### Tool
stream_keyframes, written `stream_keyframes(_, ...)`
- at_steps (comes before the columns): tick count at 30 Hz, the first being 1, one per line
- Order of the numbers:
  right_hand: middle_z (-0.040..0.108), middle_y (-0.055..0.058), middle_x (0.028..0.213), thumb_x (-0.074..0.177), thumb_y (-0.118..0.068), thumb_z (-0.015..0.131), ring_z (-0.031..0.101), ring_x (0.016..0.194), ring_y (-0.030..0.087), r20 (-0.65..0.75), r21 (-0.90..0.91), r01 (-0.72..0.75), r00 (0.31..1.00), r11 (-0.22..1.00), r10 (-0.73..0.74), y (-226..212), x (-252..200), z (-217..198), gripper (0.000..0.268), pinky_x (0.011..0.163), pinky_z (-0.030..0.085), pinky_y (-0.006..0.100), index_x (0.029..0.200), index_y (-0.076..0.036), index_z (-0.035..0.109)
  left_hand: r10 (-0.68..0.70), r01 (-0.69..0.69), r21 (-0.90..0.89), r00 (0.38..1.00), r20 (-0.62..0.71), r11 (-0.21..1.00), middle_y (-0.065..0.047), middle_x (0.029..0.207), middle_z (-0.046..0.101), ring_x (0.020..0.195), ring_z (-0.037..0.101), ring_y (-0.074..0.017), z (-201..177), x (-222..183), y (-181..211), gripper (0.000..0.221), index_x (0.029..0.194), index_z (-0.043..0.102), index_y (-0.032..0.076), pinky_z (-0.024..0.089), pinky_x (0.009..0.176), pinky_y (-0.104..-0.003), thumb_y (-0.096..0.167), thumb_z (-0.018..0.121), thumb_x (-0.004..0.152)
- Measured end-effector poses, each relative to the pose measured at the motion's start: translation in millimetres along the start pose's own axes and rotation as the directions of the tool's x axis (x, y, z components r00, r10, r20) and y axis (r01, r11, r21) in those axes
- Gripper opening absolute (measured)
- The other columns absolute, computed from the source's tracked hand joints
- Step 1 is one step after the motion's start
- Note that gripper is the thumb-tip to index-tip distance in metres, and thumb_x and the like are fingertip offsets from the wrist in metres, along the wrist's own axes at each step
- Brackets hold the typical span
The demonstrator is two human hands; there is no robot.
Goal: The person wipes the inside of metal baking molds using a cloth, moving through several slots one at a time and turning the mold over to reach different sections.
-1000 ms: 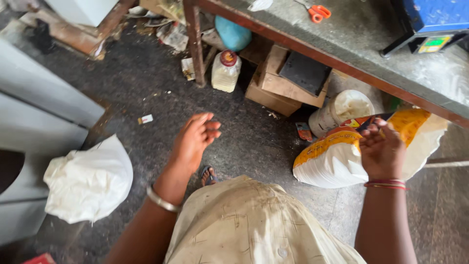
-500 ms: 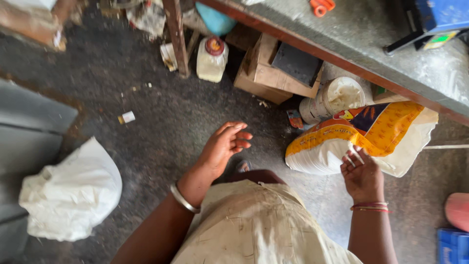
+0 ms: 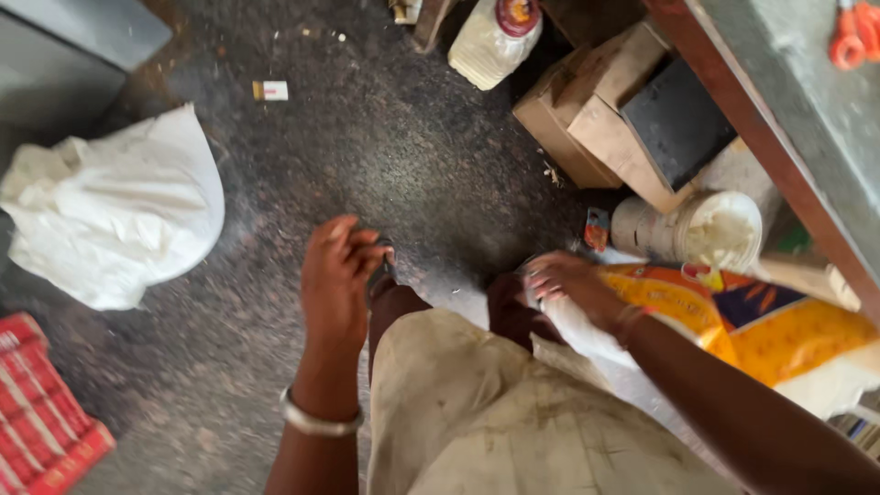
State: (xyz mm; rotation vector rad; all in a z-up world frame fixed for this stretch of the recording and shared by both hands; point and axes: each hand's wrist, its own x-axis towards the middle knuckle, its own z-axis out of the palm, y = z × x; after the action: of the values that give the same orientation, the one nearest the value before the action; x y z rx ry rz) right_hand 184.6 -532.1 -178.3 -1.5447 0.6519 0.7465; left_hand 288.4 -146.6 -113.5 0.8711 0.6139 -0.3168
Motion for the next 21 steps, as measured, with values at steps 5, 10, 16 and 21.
stream_keyframes(5, 0.068, 0.004, 0.086, 0.101, -0.017, 0.057, 0.065, 0.076, 0.013, 0.368, -0.243, 0.234, 0.920, 0.941, -0.134, 42.3, 110.5, 11.0, 0.018, 0.072, 0.057, 0.030, 0.106, -0.003, 0.068, 0.053, -0.092, -0.130, 0.960, -0.275, 0.987, -0.010, 0.099, 0.064, 0.088, 0.062, -0.0210, -24.7, -6.5, -65.3, 0.032, 0.122, 0.054, 0.006, 0.049, 0.085, -0.036, 0.032, 0.050, 0.106)
stream_keyframes(10, 0.070, 0.005, 0.082, 0.099, -0.022, 0.063, 0.067, 0.076, 0.016, 0.312, -0.466, 0.193, 0.949, 0.863, -0.043, 67.1, 181.6, -15.7, 0.019, 0.073, 0.057, 0.031, 0.109, -0.007, 0.067, -0.060, -0.009, -0.173, 0.918, -0.392, 0.985, -0.010, 0.101, 0.066, 0.089, 0.062, -0.0210, -34.8, 45.8, -201.3, 0.036, 0.126, 0.057, 0.007, 0.048, 0.084, -0.036, 0.033, 0.046, 0.103)
stream_keyframes(16, 0.077, 0.011, 0.094, 0.093, -0.032, 0.073, 0.074, 0.088, 0.025, -0.014, -0.722, 0.124, 0.981, 0.681, -0.192, 94.7, 293.7, -68.6, 0.023, 0.075, 0.057, 0.037, 0.107, -0.013, 0.071, -0.410, 0.297, -0.331, 0.840, -0.356, 0.896, -0.007, 0.108, 0.071, 0.085, 0.066, -0.0210, -34.5, 170.8, -424.4, 0.040, 0.129, 0.058, 0.014, 0.046, 0.069, -0.030, 0.037, 0.051, 0.097)
stream_keyframes(21, 0.077, 0.014, 0.092, 0.093, -0.028, 0.067, 0.076, 0.084, 0.028, -0.099, -0.547, 0.057, 0.986, 0.835, -0.132, 126.2, 344.9, -122.5, 0.028, 0.072, 0.060, 0.040, 0.116, -0.013, 0.065, -0.403, 0.461, 0.033, 0.804, -0.437, 0.887, -0.012, 0.105, 0.070, 0.080, 0.065, -0.0202, -28.4, 222.1, -538.3, 0.031, 0.125, 0.059, 0.007, 0.046, 0.064, -0.030, 0.028, 0.048, 0.104)
